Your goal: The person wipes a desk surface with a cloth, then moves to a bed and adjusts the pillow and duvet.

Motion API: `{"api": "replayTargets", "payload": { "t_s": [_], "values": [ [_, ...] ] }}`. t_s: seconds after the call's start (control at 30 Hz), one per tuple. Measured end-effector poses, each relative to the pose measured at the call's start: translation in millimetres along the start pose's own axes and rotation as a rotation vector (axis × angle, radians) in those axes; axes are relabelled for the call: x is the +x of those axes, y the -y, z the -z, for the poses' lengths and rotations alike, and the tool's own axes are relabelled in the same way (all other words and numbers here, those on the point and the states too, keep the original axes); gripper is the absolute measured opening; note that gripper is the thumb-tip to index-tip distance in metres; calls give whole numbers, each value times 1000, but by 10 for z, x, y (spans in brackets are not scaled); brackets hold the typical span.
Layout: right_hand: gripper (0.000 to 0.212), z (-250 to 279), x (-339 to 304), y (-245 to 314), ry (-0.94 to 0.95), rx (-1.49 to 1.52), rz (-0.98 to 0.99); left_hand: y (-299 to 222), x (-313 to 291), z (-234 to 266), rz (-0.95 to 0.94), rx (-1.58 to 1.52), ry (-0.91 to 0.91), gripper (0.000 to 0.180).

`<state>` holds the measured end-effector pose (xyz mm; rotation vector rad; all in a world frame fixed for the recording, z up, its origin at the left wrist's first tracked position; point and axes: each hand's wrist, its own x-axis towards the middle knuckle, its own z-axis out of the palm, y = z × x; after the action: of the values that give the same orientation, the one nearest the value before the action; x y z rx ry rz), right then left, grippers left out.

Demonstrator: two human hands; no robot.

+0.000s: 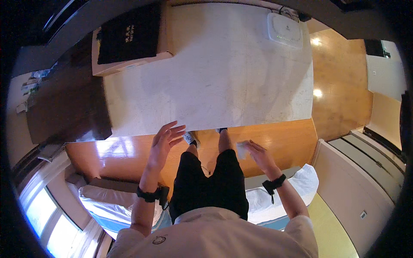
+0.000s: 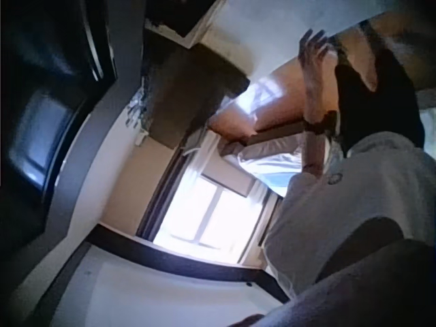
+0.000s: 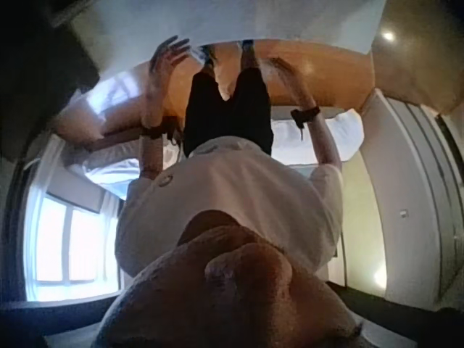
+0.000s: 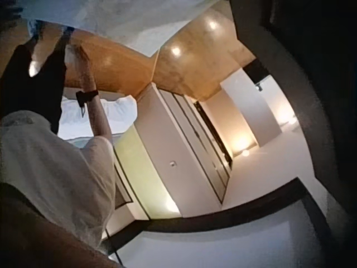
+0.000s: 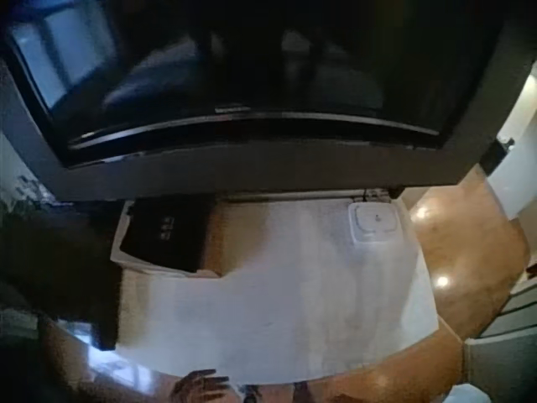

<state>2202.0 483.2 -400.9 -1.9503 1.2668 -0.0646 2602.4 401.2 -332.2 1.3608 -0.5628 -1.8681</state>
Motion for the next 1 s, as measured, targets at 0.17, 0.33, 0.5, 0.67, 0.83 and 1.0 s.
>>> {"api": "replayTargets", "payload": {
  "t_s": [0.17,0.33,0.5,0.67,0.83,1.0],
  "values": [
    [43,448,-93,-159,-392,457,-398,-76,35,-104,-42,-6,-47,49],
    [37,1272,585,-361,-678,42,-127,-1,155,-371,-70,-55,-60,44],
    [36,1763,1288,-596,-732,-143,1,107,137,-599,-31,-4,-116,44],
    [39,2016,1853,-869,-729,-115,143,206,60,-921,-47,-68,-196,45],
    [41,1747,2024,-1175,-599,-261,265,179,155,-1241,-32,-71,-193,44],
    [38,1262,1547,-1137,-419,-131,305,102,149,-1237,-25,-62,-217,45]
  ]
}}
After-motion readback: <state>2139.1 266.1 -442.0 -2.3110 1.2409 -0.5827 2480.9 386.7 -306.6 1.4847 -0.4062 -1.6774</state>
